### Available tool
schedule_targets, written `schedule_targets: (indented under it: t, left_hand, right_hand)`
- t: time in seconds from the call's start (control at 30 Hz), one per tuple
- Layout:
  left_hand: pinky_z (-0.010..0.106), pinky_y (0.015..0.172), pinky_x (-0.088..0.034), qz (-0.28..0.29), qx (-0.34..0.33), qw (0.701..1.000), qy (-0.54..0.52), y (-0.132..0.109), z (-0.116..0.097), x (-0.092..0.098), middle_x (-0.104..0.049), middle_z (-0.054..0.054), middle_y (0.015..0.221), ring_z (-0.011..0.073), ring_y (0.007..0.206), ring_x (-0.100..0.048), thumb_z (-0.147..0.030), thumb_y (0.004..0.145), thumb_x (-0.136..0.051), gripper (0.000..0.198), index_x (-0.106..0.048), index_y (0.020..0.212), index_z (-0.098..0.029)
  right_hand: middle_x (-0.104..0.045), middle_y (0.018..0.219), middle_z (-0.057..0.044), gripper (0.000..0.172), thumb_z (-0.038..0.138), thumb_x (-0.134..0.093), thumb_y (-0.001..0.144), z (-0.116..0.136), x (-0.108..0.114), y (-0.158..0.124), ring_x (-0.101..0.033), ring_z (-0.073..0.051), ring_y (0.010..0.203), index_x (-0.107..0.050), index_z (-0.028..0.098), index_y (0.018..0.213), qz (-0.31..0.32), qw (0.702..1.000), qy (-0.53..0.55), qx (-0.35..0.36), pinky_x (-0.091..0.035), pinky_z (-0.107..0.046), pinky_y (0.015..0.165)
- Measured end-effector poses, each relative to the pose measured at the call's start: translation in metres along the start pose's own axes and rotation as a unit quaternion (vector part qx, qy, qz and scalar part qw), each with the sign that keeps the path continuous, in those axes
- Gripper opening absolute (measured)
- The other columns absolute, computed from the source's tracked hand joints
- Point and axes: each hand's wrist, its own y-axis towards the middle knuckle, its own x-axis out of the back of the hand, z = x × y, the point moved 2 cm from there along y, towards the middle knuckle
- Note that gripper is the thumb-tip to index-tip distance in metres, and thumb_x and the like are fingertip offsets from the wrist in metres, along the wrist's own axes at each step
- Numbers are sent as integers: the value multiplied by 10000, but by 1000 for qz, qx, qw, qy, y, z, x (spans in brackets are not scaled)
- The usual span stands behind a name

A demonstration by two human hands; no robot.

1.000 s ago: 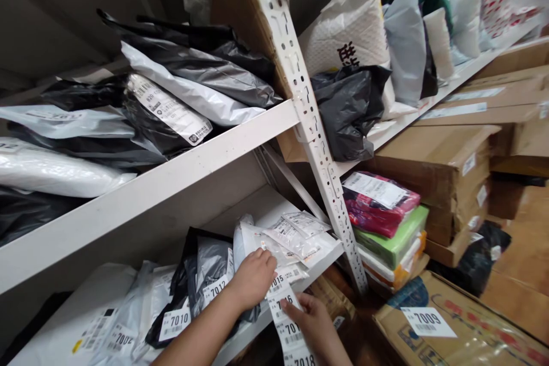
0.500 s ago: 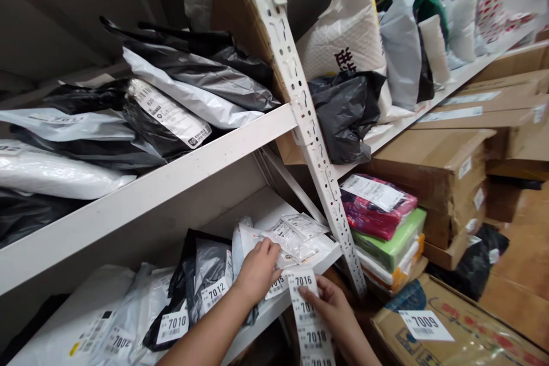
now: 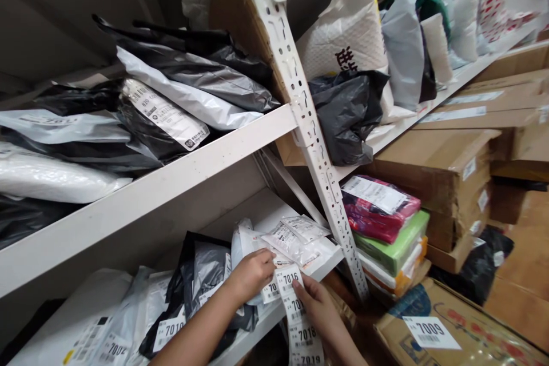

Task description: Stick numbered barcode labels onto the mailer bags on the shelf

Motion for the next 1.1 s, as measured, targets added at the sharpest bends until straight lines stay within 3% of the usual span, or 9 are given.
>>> schedule_targets:
  t: [0.07, 0.17, 0.3, 0.37, 0.47, 0.6, 0.77, 0.97, 1.1]
  left_hand:
    - [301, 906, -464, 4, 3, 999, -36, -4, 3, 4, -660, 118, 1022, 220, 1085, -587, -94, 775, -508, 142, -633, 748, -156]
    - [242, 836, -474, 11, 16, 996, -92, -7, 7, 12, -675, 60, 965, 172, 965, -623, -74, 675, -544, 145, -621, 744, -176]
    - [221, 745, -473, 18, 47, 989, -137, -4, 7, 24, -665, -5, 868, 126, 818, -611, -166, 821, -375, 218, -564, 921, -212]
    - [244, 705, -460, 24, 65, 990, -127, 0, 4, 26, -652, -11, 833, 143, 778, -600, -288, 887, -327, 223, -539, 922, -226]
    - [303, 750, -442, 38, 79, 993, -82, 4, -1, 25, -659, 19, 852, 200, 830, -600, -395, 871, -402, 223, -544, 897, -226]
    - [327, 792, -453, 48, 105, 992, -42, 7, -3, 21, -680, 61, 949, 223, 901, -613, -354, 887, -376, 261, -486, 1074, -208]
    - [318, 829, -467, 61, 127, 990, 9, 10, -8, 19, -679, 80, 1020, 222, 956, -614, -274, 875, -410, 203, -508, 1033, -191]
    - [410, 911, -467, 55, 157, 982, 85, 19, -17, 8, -624, 157, 1117, 288, 1045, -583, -184, 877, -327, 280, -544, 1042, -118]
    - [449, 910, -473, 71, 163, 978, 108, 24, -22, 5, -596, 210, 1154, 328, 1054, -579, -137, 840, -324, 338, -543, 1083, -53]
  right_hand:
    - [-686, 751, -72, 544, 665, -666, 581, -1, -2, 1, -611, -252, 780, -642, 159, 780, 11, 1000, 27, -9, -460, -325, 672]
    - [-669, 709, -73, 510, 635, -652, 577, 2, -6, 4, -593, -243, 740, -630, 154, 744, -31, 999, 0, 7, -451, -325, 663]
    - [-620, 628, -89, 485, 635, -452, 657, 8, -17, 9, -541, -245, 650, -576, 167, 629, -117, 979, -168, 19, -394, -346, 627]
    - [-603, 610, -85, 452, 607, -380, 699, 11, -23, 11, -525, -238, 626, -529, 192, 602, -145, 961, -236, 22, -372, -348, 634]
    - [-586, 603, -81, 386, 559, -335, 738, 12, -28, 13, -512, -234, 616, -454, 221, 594, -166, 941, -295, 17, -343, -343, 633]
    - [-583, 622, -73, 365, 549, -341, 783, 10, -30, 13, -509, -234, 624, -416, 232, 617, -176, 930, -322, -4, -322, -325, 620]
    - [-614, 648, -67, 346, 517, -417, 820, 11, -31, 9, -521, -224, 625, -429, 227, 632, -199, 914, -352, -29, -313, -301, 602]
    - [-686, 717, -62, 275, 348, -399, 831, 10, -28, 9, -612, -220, 707, -571, 213, 665, -125, 943, -307, -10, -372, -280, 641]
    - [-597, 568, -43, 343, 467, -421, 792, 8, -24, 8, -524, -199, 570, -457, 226, 551, -182, 930, -317, -30, -332, -294, 577]
